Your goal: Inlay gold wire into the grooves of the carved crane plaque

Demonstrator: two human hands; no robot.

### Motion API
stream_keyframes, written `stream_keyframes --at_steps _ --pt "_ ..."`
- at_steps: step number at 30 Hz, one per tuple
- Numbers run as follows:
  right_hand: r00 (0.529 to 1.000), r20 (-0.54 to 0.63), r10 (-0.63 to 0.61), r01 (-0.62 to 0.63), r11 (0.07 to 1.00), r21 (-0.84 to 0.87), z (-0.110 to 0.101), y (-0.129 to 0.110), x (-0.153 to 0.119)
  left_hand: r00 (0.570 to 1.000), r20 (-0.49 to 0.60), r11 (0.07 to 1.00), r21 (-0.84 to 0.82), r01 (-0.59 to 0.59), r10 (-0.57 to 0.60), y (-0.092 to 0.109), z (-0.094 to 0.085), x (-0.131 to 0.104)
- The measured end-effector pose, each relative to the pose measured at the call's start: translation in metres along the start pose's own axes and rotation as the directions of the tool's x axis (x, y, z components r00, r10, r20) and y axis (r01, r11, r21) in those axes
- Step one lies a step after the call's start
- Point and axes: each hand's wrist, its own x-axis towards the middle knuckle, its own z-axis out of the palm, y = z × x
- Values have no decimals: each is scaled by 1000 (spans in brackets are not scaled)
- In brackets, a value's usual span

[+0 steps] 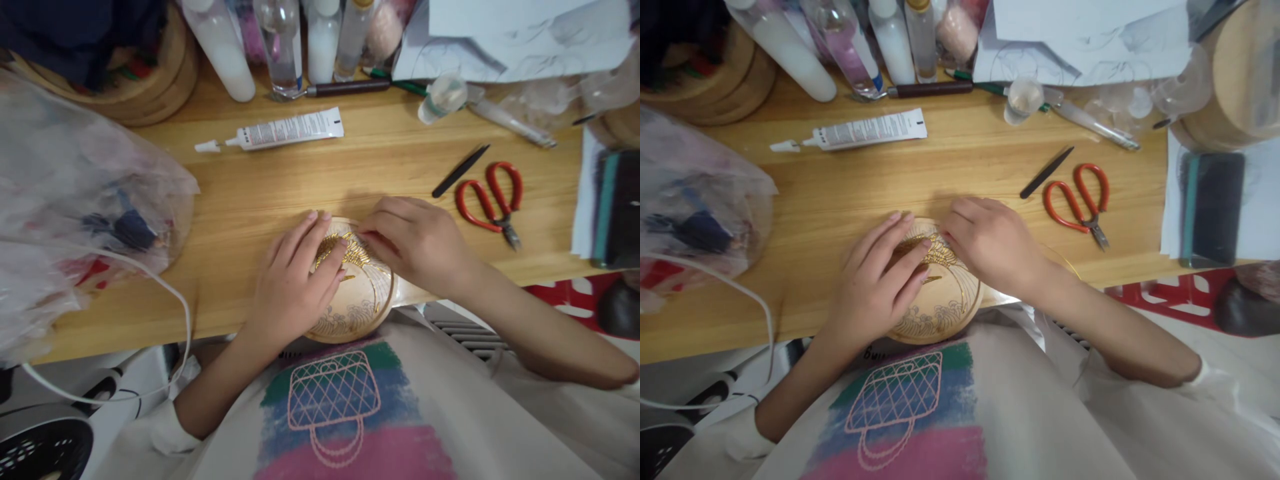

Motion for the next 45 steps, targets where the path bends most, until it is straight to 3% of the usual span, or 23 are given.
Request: stream_keyframes --at_steps 18,26,37,41,45 --pt "1000 -10 -7 7 1000 -11 2 -3 -1 1000 -16 998 57 -1 2 3 2 2" --pt "994 -76 -74 65 992 -107 3 -5 -4 999 0 999 21 46 -46 5 3 0" --pt "969 -186 -162 128 975 -183 3 -3 -13 999 -34 997 77 14 -12 6 2 3" --pt "977 -199 -72 50 992 -113 -8 3 -15 999 -16 997 70 31 -30 6 2 2" --pt "940 -276 199 -231 969 -86 -30 42 -23 999 -32 996 82 31 -28 6 2 2"
